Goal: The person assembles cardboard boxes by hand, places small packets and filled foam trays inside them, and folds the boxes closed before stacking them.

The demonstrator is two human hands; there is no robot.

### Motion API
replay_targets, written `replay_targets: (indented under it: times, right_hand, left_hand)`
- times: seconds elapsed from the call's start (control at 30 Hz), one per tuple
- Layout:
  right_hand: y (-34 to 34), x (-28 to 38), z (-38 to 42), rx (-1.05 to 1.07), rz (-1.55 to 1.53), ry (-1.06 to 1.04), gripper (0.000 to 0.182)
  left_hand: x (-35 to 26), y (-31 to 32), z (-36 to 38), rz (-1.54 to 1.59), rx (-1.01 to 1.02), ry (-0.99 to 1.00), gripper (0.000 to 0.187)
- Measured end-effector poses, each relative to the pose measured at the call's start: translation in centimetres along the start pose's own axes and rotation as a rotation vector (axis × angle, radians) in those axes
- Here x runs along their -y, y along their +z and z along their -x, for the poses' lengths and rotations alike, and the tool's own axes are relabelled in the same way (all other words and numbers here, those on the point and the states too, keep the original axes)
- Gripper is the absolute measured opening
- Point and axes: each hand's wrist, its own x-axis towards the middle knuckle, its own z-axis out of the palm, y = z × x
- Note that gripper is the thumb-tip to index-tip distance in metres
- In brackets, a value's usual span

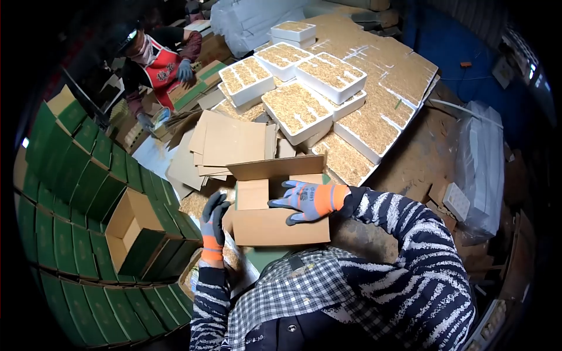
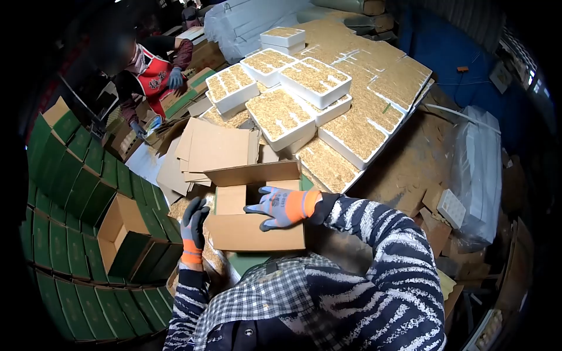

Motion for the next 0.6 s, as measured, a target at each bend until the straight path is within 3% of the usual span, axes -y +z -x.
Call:
replay_targets:
  times: [0.07, 0.1, 0.13, 0.2, 0.23, 0.27, 0.3, 0.37, 0.4, 0.43, 0.47, 0.5, 0.57, 0.6]
  right_hand:
    - [-3.4, 2.2, 0.3, 0.000, -0.068, 0.136, 0.062]
    - [-3.9, 3.0, 0.9, -0.202, -0.143, 0.150, 0.056]
    - [-3.8, 3.0, 1.2, -0.235, -0.298, 0.257, 0.052]
    - [1.2, 3.2, 0.5, -0.826, -0.703, 0.304, 0.054]
    - [1.4, 5.5, -0.2, -0.928, -1.164, 0.400, 0.053]
    - [3.6, 5.5, -0.6, -0.975, -0.917, 0.347, 0.055]
    - [6.1, 5.4, -0.7, -0.819, -0.981, 0.398, 0.053]
    - [13.1, 3.7, 0.9, -0.385, -1.690, 0.276, 0.050]
    - [16.5, 0.3, 2.1, -0.117, -2.052, 0.214, 0.046]
    - [19.9, -3.0, 3.3, 0.196, -2.352, 0.244, 0.043]
    - [19.5, -5.2, 4.0, 0.279, -2.029, 0.450, 0.037]
    - [19.0, -7.4, 4.7, 0.410, -1.721, 0.617, 0.033]
    - [7.8, -8.2, 3.6, 0.382, -0.286, 0.678, 0.010]
    - [10.6, -14.2, 5.8, -0.036, -0.290, 0.791, 0.018]
  left_hand:
    - [2.0, -1.6, 2.0, 0.002, -0.406, -0.007, 0.049]
    - [2.6, -2.2, 3.3, -0.089, -0.497, 0.019, 0.049]
    - [1.1, -1.4, 4.2, -0.069, -0.520, -0.016, 0.053]
    - [-3.5, -0.5, 5.0, -0.043, -0.231, -0.006, 0.058]
    - [-8.0, 0.8, 4.7, -0.258, -0.064, 0.106, 0.062]
    - [-8.9, 0.1, 4.4, -0.323, -0.001, 0.064, 0.058]
    - [-10.8, 0.8, 3.9, -0.283, 0.058, -0.050, 0.056]
    - [-11.8, 1.4, 2.4, -0.348, 0.214, -0.303, 0.052]
    - [-9.4, 1.7, 2.2, -0.437, 0.270, -0.280, 0.054]
    - [-6.9, 2.0, 2.4, -0.864, 0.397, -0.047, 0.057]
    - [-4.8, 2.9, 2.9, -0.791, 0.555, -0.010, 0.059]
    - [-6.4, 4.8, 3.8, -1.042, 0.696, -0.260, 0.058]
    - [-6.7, 5.4, 5.8, -0.969, 0.761, -0.123, 0.055]
    - [-6.7, 5.2, 6.4, -0.881, 0.758, -0.042, 0.052]
